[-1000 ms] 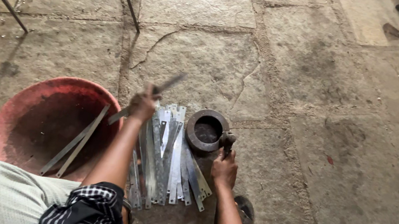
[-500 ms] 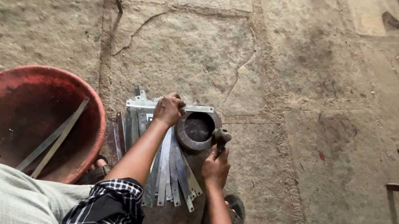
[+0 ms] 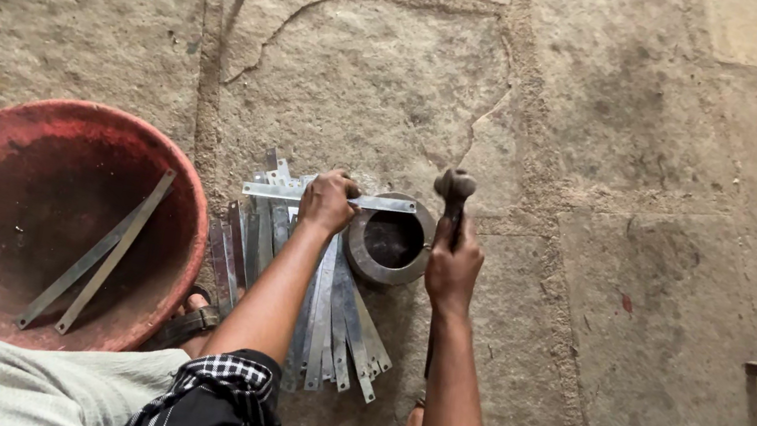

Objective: The person straightens several metal strips by placing them on an anvil and striking them with a hammer.

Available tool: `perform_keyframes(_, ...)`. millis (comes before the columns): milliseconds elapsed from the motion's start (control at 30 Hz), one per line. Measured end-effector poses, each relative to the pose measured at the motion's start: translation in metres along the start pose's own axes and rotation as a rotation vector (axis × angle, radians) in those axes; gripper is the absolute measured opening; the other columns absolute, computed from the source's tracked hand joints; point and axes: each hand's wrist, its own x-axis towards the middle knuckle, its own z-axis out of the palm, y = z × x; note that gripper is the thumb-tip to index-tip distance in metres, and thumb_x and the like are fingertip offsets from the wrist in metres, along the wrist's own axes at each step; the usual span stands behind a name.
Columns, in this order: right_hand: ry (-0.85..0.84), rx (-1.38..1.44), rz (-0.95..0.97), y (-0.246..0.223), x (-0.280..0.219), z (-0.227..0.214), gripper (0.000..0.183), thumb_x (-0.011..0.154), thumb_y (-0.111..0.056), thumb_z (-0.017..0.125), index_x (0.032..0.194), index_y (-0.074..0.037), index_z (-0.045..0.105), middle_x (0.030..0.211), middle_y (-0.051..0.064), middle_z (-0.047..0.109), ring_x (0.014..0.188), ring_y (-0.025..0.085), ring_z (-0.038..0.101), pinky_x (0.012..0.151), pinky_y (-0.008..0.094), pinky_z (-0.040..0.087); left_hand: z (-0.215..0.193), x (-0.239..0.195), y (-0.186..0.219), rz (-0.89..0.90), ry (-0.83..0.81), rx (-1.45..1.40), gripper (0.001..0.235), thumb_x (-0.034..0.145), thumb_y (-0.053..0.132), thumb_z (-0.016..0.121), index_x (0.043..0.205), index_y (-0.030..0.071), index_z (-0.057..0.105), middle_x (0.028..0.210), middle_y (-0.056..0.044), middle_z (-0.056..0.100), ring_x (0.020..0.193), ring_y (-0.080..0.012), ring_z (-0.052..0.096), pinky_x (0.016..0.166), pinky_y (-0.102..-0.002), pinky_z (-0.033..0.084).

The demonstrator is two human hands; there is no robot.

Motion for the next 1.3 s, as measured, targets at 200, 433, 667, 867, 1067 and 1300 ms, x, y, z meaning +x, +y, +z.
perform_keyframes(200,0.078,-0.071,-0.334,0.041,0.012,0.035,0.031,0.104,-0.021,0.062,0.127,-0.003,0.068,0.09,0.022,0.073,0.08,0.03,0.073,0.066,0.045,0.052,0.002,0.001,-0.001,0.063,0.056,0.015,0.024,0.069,0.014,0.09,0.091,0.016,0.082,0.105,-0.007,0.073,0.103,-0.0297,0.069,0.091,-0.04,0.055)
perform_keyframes(433,-0.076,-0.067,0.17,0.014,0.0,0.021,0.034,0.103,-0.029,0.055,0.131,-0.012,0.067,0.093,0.022,0.077,0.081,0.04,0.072,0.072,0.053,0.054,0.002,0.002,0.0,0.057,0.063,-0.012,0.021,0.069,0.012,0.088,0.088,0.015,0.082,0.106,-0.006,0.073,0.103,-0.0297,0.069,0.091,-0.04,0.055)
perform_keyframes(667,-0.025,-0.154,0.015,0.05,0.006,0.045,0.037,0.103,-0.029,0.057,0.134,-0.01,0.063,0.102,0.022,0.075,0.092,0.037,0.073,0.079,0.048,0.055,-0.002,0.0,0.0,0.05,0.047,-0.032,0.021,0.069,0.012,0.087,0.089,0.015,0.081,0.106,-0.007,0.073,0.102,-0.0298,0.069,0.09,-0.04,0.055)
perform_keyframes(867,0.093,-0.058,0.065,0.061,0.005,0.03,0.031,0.1,-0.028,0.061,0.122,-0.006,0.07,0.099,0.02,0.076,0.089,0.034,0.073,0.077,0.047,0.055,0.002,0.002,-0.008,0.087,-0.042,0.046,0.012,0.085,0.018,0.074,0.095,0.018,0.082,0.104,-0.009,0.074,0.1,-0.0308,0.07,0.087,-0.043,0.056)
perform_keyframes(1067,0.101,0.039,-0.068,0.028,0.001,0.01,0.027,0.101,-0.022,0.061,0.119,-0.004,0.07,0.087,0.013,0.073,0.075,0.019,0.067,0.065,0.036,0.05,0.003,0.02,-0.01,-0.113,-0.332,0.16,0.028,0.087,0.036,0.072,0.108,0.02,0.079,0.116,-0.012,0.074,0.11,-0.0317,0.07,0.093,-0.044,0.057)
perform_keyframes(1300,0.0,0.116,0.006,0.02,0.003,0.029,0.027,0.104,-0.022,0.054,0.122,-0.007,0.068,0.076,0.013,0.068,0.063,0.02,0.06,0.055,0.038,0.044,-0.007,0.029,0.0,-0.307,-0.435,0.154,0.037,0.086,0.042,0.076,0.114,0.018,0.078,0.124,-0.015,0.073,0.117,-0.0332,0.069,0.1,-0.044,0.055)
